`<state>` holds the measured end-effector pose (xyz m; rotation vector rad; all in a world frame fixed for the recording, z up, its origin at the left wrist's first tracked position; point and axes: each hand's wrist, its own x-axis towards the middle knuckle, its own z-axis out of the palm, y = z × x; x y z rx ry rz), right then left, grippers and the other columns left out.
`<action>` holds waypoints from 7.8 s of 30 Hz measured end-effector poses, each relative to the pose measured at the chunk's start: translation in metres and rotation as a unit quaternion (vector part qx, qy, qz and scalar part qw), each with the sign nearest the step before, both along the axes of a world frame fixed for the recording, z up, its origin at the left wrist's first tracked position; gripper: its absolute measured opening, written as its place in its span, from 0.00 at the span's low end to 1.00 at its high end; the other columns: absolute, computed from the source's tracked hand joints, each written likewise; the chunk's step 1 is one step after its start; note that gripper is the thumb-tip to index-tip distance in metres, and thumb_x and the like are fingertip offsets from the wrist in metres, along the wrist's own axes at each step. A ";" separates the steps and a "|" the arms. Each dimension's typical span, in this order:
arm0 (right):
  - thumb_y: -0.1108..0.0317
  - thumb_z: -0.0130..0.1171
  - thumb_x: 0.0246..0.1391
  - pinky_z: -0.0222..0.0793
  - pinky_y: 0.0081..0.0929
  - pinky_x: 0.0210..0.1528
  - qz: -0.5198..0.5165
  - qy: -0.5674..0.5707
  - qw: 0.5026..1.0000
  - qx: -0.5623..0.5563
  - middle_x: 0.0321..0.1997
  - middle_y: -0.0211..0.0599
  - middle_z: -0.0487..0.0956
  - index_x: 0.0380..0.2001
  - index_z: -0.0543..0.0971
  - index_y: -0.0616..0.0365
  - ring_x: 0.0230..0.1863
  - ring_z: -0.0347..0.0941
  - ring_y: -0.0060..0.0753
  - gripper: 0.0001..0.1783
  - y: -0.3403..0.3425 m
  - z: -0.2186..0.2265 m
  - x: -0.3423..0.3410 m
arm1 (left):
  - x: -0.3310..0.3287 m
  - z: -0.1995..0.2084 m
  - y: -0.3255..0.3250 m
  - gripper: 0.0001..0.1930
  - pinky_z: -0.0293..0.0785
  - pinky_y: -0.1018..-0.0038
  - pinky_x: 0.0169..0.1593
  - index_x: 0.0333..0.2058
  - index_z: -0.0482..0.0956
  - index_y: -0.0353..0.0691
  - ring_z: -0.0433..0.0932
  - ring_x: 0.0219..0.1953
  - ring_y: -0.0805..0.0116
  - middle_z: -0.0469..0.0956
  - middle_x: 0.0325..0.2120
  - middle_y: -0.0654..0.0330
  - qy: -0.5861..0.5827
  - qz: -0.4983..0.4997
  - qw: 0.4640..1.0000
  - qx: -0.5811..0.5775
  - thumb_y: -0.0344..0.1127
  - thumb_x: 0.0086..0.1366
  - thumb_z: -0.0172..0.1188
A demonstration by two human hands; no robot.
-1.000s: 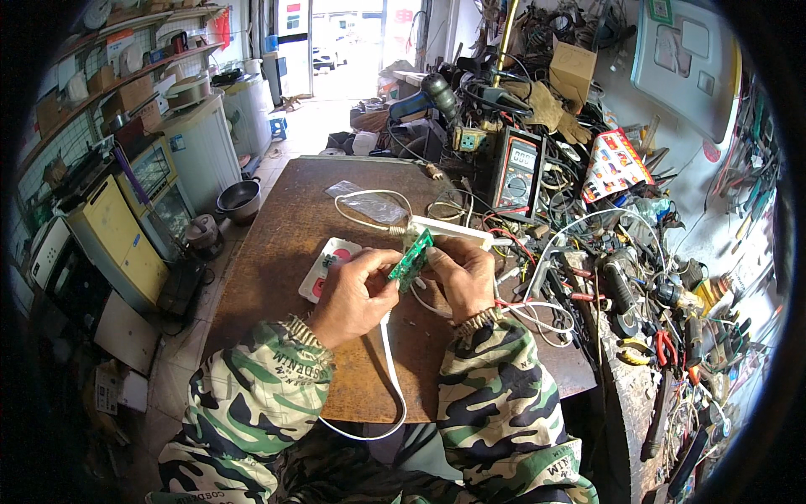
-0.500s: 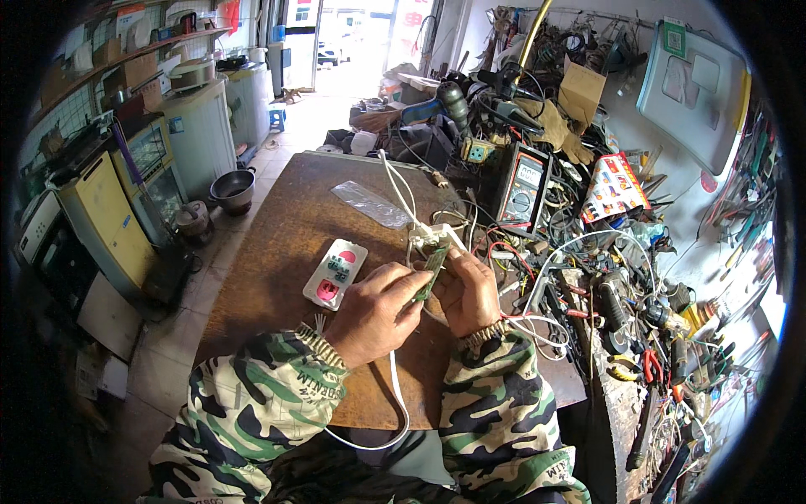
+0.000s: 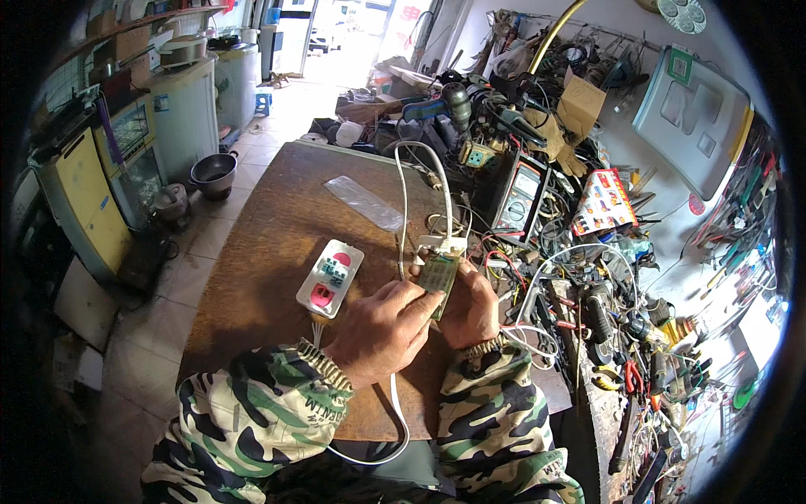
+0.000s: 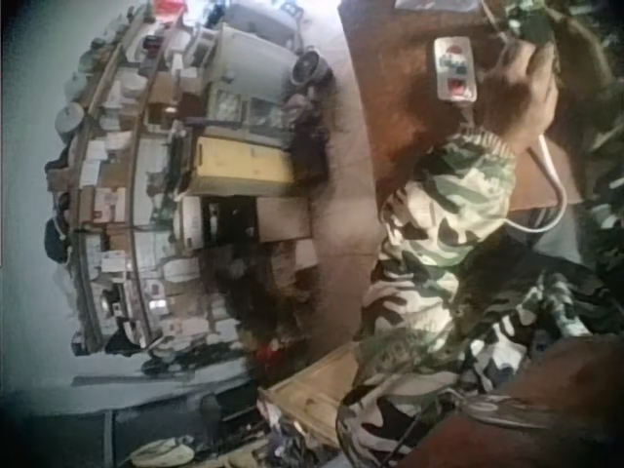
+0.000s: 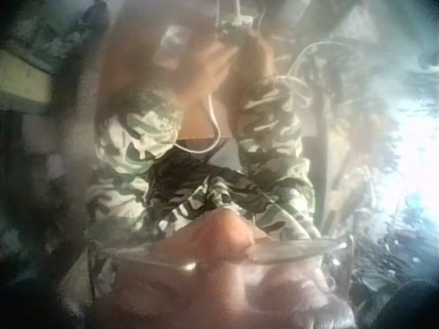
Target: The person holds a small green circuit board and a white plastic housing, repeatedly aligning and inserting the board into the housing. The person rotates the assembly to check fit and orientation, then removes and reinserts the board multiple times. A USB cable remains connected to the board throughout.
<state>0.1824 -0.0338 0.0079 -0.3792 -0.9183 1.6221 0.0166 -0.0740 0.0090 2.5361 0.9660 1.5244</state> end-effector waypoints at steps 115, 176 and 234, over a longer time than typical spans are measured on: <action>0.75 0.56 0.62 0.74 0.22 0.38 -0.168 -0.067 0.983 -0.005 0.35 0.37 0.80 0.49 0.76 0.68 0.34 0.77 0.26 0.13 0.004 -0.010 -0.004 | -0.001 -0.003 0.016 0.21 0.74 0.74 0.50 0.53 0.72 0.28 0.78 0.42 0.70 0.80 0.43 0.55 -0.222 -0.114 0.932 -0.263 0.26 0.60 0.58; 0.77 0.55 0.57 0.73 0.23 0.44 -0.222 -0.166 0.960 0.024 0.41 0.40 0.83 0.48 0.79 0.71 0.39 0.77 0.25 0.16 0.004 -0.004 0.004 | -0.016 -0.004 0.026 0.20 0.79 0.75 0.40 0.56 0.69 0.40 0.78 0.37 0.74 0.77 0.42 0.64 -0.380 -0.237 0.723 -0.526 0.28 0.66 0.58; 0.78 0.53 0.57 0.75 0.24 0.42 -0.223 -0.166 0.960 0.021 0.40 0.43 0.83 0.46 0.79 0.71 0.38 0.78 0.27 0.15 0.005 0.000 0.007 | -0.014 -0.003 0.025 0.26 0.78 0.75 0.41 0.61 0.65 0.35 0.78 0.36 0.74 0.77 0.40 0.62 -0.353 -0.245 0.738 -0.521 0.29 0.66 0.59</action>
